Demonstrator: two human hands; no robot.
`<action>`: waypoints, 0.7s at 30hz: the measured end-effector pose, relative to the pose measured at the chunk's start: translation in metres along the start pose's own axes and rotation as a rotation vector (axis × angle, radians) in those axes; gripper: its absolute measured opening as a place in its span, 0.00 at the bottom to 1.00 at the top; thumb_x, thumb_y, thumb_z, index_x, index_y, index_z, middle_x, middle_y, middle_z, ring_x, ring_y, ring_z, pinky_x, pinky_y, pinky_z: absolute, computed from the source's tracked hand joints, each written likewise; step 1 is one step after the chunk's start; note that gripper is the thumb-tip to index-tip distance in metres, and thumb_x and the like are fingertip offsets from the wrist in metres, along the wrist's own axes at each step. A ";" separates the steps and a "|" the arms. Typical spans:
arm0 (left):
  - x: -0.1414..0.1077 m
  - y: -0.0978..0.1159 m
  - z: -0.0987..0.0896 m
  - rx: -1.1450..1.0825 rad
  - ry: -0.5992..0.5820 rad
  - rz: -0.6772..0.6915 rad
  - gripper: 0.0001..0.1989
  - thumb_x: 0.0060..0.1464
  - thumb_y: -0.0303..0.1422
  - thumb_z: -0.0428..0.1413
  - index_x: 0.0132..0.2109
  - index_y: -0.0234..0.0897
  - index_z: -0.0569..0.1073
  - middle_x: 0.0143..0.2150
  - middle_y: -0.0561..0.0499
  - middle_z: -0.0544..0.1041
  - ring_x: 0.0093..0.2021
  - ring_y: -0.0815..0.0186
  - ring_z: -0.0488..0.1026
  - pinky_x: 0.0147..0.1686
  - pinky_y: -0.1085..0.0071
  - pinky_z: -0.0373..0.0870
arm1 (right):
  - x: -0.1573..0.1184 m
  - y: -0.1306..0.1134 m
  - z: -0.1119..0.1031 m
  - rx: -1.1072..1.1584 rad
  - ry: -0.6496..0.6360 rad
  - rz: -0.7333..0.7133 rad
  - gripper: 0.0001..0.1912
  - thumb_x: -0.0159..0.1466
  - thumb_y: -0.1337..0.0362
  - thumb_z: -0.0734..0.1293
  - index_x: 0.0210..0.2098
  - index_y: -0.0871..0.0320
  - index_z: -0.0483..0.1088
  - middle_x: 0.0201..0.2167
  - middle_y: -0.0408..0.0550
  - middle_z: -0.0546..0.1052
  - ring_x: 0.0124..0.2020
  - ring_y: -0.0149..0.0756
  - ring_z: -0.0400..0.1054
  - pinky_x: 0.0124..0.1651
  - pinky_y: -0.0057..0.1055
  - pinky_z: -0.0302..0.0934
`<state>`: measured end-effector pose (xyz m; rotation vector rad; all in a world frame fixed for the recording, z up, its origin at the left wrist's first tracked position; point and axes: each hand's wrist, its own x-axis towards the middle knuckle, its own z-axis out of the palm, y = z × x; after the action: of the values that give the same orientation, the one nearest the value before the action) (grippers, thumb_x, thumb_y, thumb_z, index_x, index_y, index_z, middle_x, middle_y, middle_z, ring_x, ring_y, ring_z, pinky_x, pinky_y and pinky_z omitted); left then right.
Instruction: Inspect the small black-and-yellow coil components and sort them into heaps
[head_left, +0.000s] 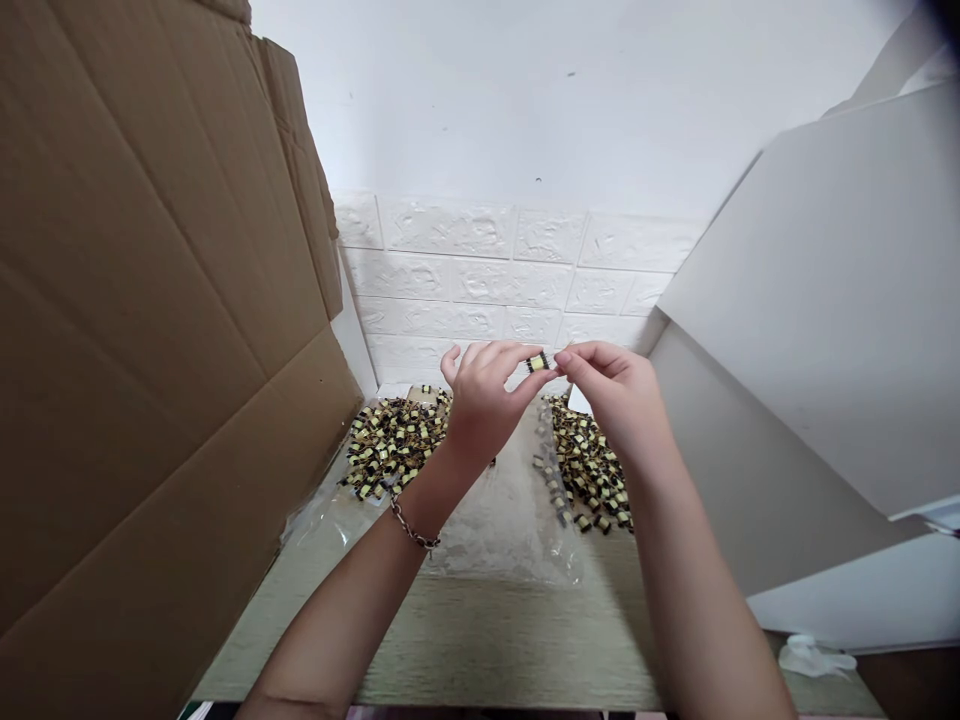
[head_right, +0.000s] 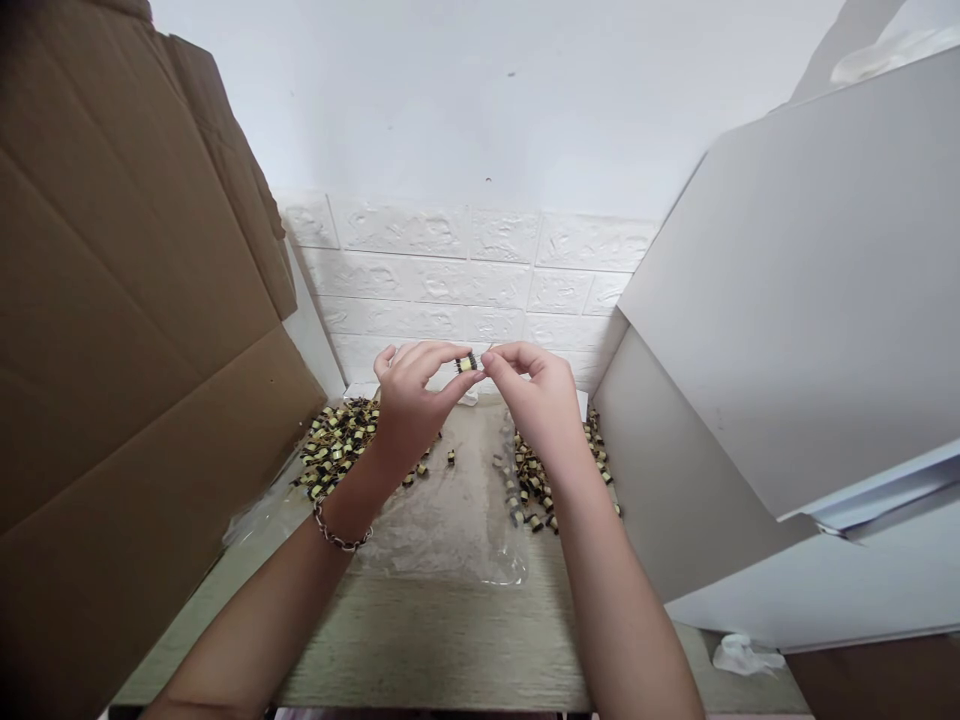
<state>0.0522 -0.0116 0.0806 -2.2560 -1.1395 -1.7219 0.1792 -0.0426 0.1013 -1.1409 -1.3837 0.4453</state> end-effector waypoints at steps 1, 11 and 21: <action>0.000 0.000 0.000 -0.009 -0.009 -0.003 0.09 0.47 0.40 0.55 0.37 0.44 0.71 0.38 0.56 0.75 0.41 0.66 0.68 0.52 0.60 0.45 | 0.000 0.001 0.000 0.010 -0.003 0.001 0.09 0.54 0.59 0.64 0.25 0.59 0.70 0.25 0.43 0.72 0.29 0.30 0.63 0.36 0.29 0.56; 0.004 0.003 -0.006 -0.134 -0.074 -0.051 0.07 0.49 0.37 0.55 0.37 0.43 0.70 0.39 0.57 0.74 0.43 0.67 0.67 0.51 0.64 0.49 | 0.001 0.001 -0.003 0.084 -0.058 -0.007 0.08 0.54 0.60 0.65 0.25 0.59 0.70 0.25 0.42 0.72 0.29 0.29 0.63 0.35 0.27 0.55; 0.004 0.001 -0.006 -0.103 -0.071 -0.049 0.08 0.48 0.37 0.55 0.37 0.43 0.70 0.39 0.57 0.74 0.43 0.67 0.67 0.52 0.62 0.44 | 0.002 0.005 -0.006 -0.080 -0.070 -0.059 0.07 0.54 0.61 0.64 0.26 0.58 0.68 0.24 0.41 0.70 0.29 0.28 0.62 0.33 0.27 0.55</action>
<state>0.0482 -0.0134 0.0863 -2.3869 -1.1546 -1.7705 0.1867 -0.0411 0.0995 -1.1549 -1.5037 0.3937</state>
